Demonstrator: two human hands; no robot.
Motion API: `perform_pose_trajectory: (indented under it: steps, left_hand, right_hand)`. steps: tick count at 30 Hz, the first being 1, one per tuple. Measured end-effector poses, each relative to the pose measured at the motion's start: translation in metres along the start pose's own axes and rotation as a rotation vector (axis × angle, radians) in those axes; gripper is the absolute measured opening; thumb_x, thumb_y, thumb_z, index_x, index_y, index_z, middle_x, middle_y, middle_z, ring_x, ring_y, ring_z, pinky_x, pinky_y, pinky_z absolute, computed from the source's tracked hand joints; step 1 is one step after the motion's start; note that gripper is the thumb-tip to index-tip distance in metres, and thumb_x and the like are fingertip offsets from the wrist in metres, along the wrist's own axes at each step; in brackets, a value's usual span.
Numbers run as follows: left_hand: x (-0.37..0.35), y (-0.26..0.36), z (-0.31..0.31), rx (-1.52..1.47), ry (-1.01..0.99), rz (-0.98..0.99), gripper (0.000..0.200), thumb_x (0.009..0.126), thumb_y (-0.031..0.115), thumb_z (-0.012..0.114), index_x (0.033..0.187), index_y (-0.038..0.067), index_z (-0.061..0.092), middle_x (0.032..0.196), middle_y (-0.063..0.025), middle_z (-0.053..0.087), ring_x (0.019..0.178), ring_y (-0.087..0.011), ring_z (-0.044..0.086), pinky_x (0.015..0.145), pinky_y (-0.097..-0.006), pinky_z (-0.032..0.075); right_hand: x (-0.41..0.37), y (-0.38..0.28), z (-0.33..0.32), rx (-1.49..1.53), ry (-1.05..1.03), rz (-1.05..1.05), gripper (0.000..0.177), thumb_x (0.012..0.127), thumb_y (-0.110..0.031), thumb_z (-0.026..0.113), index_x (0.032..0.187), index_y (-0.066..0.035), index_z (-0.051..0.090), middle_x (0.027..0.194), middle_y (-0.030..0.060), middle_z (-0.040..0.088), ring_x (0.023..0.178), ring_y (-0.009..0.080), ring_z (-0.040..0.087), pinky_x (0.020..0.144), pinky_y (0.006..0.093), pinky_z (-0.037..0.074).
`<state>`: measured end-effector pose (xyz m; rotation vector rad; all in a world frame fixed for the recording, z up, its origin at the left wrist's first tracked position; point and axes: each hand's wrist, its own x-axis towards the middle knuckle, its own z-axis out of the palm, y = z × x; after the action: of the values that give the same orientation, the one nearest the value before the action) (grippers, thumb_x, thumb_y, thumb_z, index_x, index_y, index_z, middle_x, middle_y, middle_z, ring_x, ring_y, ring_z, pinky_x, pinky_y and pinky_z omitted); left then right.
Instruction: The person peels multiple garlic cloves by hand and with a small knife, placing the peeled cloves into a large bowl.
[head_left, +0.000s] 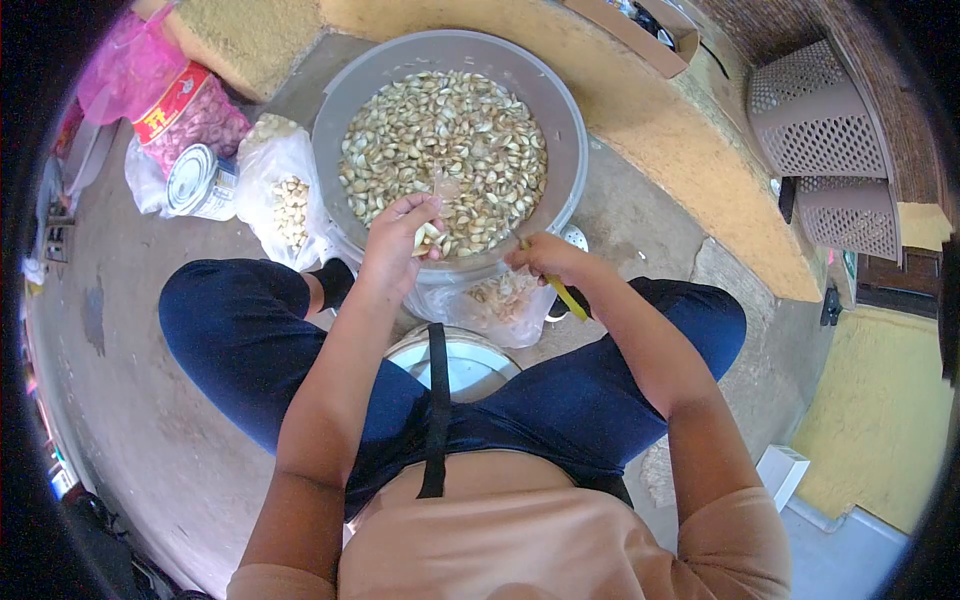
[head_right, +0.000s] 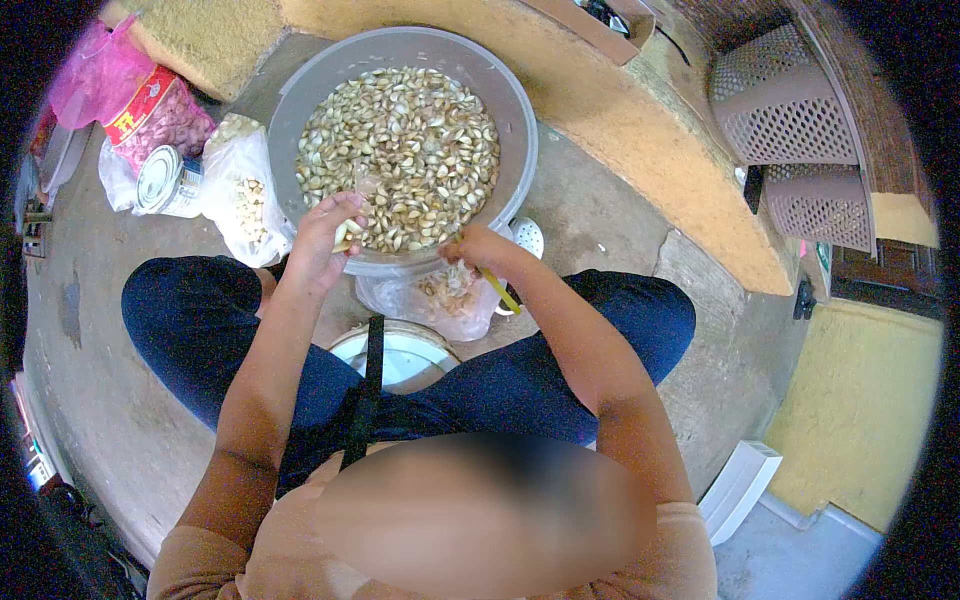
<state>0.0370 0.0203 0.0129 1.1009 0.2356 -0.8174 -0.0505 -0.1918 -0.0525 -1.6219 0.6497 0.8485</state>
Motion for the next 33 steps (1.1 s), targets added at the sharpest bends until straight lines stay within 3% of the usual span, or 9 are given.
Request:
perform_pose_trajectory:
  steps: [3, 9, 12, 13, 17, 20, 23, 26, 33]
  left_hand:
    - [0.001, -0.003, -0.006, 0.060, 0.001, -0.026, 0.015, 0.077, 0.016, 0.058, 0.087, 0.005, 0.054, 0.065, -0.0011, 0.052, 0.057, -0.0092, 0.049, 0.042, -0.0217, 0.036]
    - [0.002, -0.044, -0.013, 0.168, 0.033, -0.310, 0.014, 0.074, 0.016, 0.059, 0.084, 0.007, 0.057, 0.067, -0.0004, 0.053, 0.059, -0.0103, 0.049, 0.045, -0.0263, 0.037]
    - [0.001, -0.062, -0.014, 0.196, -0.110, -0.417, 0.013, 0.074, 0.015, 0.059, 0.084, 0.007, 0.058, 0.069, -0.0008, 0.054, 0.061, -0.0101, 0.050, 0.046, -0.0269, 0.038]
    - [0.001, -0.066, -0.012, 0.192, -0.106, -0.428, 0.012, 0.075, 0.016, 0.059, 0.083, 0.007, 0.058, 0.068, -0.0012, 0.054, 0.060, -0.0102, 0.050, 0.045, -0.0264, 0.037]
    - [-0.001, -0.070, -0.005, 0.234, -0.109, -0.449, 0.012, 0.075, 0.016, 0.060, 0.080, 0.007, 0.057, 0.068, -0.0027, 0.055, 0.056, -0.0107, 0.050, 0.044, -0.0242, 0.037]
    - [0.003, -0.071, -0.007, 0.235, -0.119, -0.445, 0.011, 0.075, 0.016, 0.060, 0.079, 0.007, 0.056, 0.066, -0.0029, 0.054, 0.052, -0.0109, 0.048, 0.043, -0.0223, 0.037]
    - [0.007, -0.067, -0.010, 0.211, -0.096, -0.418, 0.012, 0.076, 0.016, 0.060, 0.079, 0.006, 0.056, 0.063, -0.0021, 0.052, 0.049, -0.0111, 0.046, 0.042, -0.0218, 0.037]
    - [0.007, -0.057, -0.008, 0.113, -0.112, -0.368, 0.012, 0.075, 0.016, 0.060, 0.079, 0.005, 0.055, 0.062, -0.0013, 0.050, 0.050, -0.0107, 0.045, 0.042, -0.0218, 0.036]
    - [0.007, -0.035, -0.003, -0.102, -0.090, -0.335, 0.013, 0.075, 0.017, 0.058, 0.084, 0.008, 0.055, 0.065, -0.0006, 0.050, 0.060, -0.0088, 0.047, 0.043, -0.0208, 0.033]
  right_hand:
    - [0.020, 0.028, -0.001, -0.019, 0.001, 0.117, 0.014, 0.072, -0.015, 0.058, 0.079, -0.004, 0.059, 0.064, 0.0035, 0.053, 0.043, 0.0090, 0.038, 0.038, 0.0253, 0.034]
    - [0.099, 0.041, -0.033, -0.586, 0.232, 0.120, 0.013, 0.072, -0.012, 0.054, 0.069, -0.001, 0.060, 0.059, 0.0092, 0.055, 0.047, 0.0170, 0.049, 0.045, 0.0391, 0.044]
    - [0.096, -0.016, -0.017, -1.187, 0.331, -0.273, 0.016, 0.069, -0.011, 0.052, 0.060, -0.001, 0.061, 0.061, 0.0151, 0.058, 0.054, 0.0230, 0.057, 0.052, 0.0383, 0.047]
    - [0.098, -0.043, -0.011, -1.318, 0.196, -0.308, 0.017, 0.067, -0.013, 0.052, 0.059, -0.001, 0.061, 0.062, 0.0165, 0.059, 0.057, 0.0236, 0.059, 0.055, 0.0364, 0.047]
    - [0.072, -0.155, 0.039, -0.827, 0.111, -0.593, 0.025, 0.067, -0.023, 0.055, 0.065, 0.001, 0.060, 0.050, 0.0127, 0.054, 0.046, 0.0206, 0.054, 0.048, 0.0326, 0.045]
    - [0.044, -0.212, 0.075, -0.418, 0.064, -0.585, 0.031, 0.067, -0.028, 0.058, 0.070, 0.003, 0.059, 0.044, 0.0103, 0.050, 0.039, 0.0185, 0.051, 0.044, 0.0302, 0.044]
    - [0.048, -0.230, 0.085, -0.265, 0.220, -0.676, 0.030, 0.069, -0.028, 0.057, 0.071, 0.002, 0.059, 0.048, 0.0106, 0.053, 0.040, 0.0173, 0.052, 0.043, 0.0289, 0.043]
    - [0.045, -0.224, 0.061, -0.564, 0.429, -0.794, 0.029, 0.070, -0.030, 0.056, 0.075, -0.002, 0.061, 0.053, 0.0082, 0.055, 0.040, 0.0159, 0.051, 0.043, 0.0286, 0.043]
    - [-0.039, -0.174, 0.007, -0.725, -0.026, -0.447, 0.038, 0.067, -0.033, 0.062, 0.096, -0.008, 0.060, 0.078, 0.0081, 0.059, 0.064, 0.0158, 0.056, 0.051, 0.0285, 0.044]
